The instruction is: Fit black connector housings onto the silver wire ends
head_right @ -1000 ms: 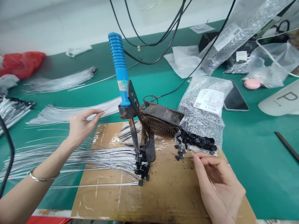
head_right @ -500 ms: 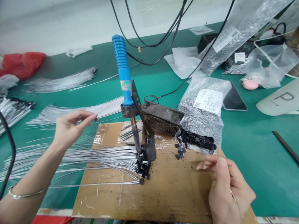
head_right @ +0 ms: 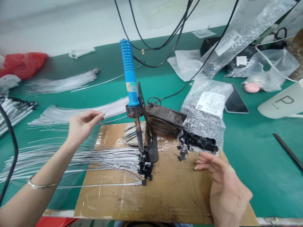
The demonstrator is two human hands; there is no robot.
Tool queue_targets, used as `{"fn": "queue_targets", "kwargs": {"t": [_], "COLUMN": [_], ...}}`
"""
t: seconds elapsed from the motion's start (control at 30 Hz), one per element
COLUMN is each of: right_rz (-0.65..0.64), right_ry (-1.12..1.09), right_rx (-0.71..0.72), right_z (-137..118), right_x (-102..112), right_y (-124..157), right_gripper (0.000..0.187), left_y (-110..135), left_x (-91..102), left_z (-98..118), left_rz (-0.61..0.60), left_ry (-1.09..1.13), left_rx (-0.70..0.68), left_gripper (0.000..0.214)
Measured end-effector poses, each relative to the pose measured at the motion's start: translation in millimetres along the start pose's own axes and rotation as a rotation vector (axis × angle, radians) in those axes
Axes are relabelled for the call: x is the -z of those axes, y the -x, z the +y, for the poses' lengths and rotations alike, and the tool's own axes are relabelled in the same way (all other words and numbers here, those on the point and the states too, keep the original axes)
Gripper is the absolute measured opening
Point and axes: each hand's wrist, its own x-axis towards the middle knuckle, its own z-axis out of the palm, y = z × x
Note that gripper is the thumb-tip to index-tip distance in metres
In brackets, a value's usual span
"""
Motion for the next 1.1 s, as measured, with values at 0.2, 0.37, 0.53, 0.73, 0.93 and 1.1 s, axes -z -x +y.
{"fn": "queue_targets", "kwargs": {"t": [0.2,0.37,0.53,0.73,0.93,1.1], "right_rz": [-0.020,-0.421,-0.732,-0.715,-0.702,-0.722], "right_ry": [-0.066,0.098,-0.020,-0.094,-0.131,-0.111], "right_rx": [-0.105,-0.087,-0.212,-0.328,-0.358,-0.368], "right_z": [-3.4,-29.7,-54.8,-50.9,-47.5,-47.9], "right_x": [-0.6,-31.2,-66.9,-70.9,-70.9,-69.9], "right_y": [7.7,35.6,49.6,49.9,52.0,49.1], "right_gripper": [0.050,0.034,0.026,0.024,0.026,0.028], "left_y": [45.9,93.3,118.5,124.5,128.0,129.7], "left_x": [49.2,53.9,38.0,29.7,24.4,25.2], "left_z": [28.6,34.1,38.2,42.5,47.6,49.8], "left_rz": [-0.326,-0.673,-0.721,-0.720,-0.700,-0.761], "left_ry": [0.025,0.153,0.176,0.197,0.245,0.278], "left_rx": [0.035,0.113,0.096,0.094,0.132,0.212], "left_gripper": [0.018,0.016,0.022,0.021,0.020,0.021]}}
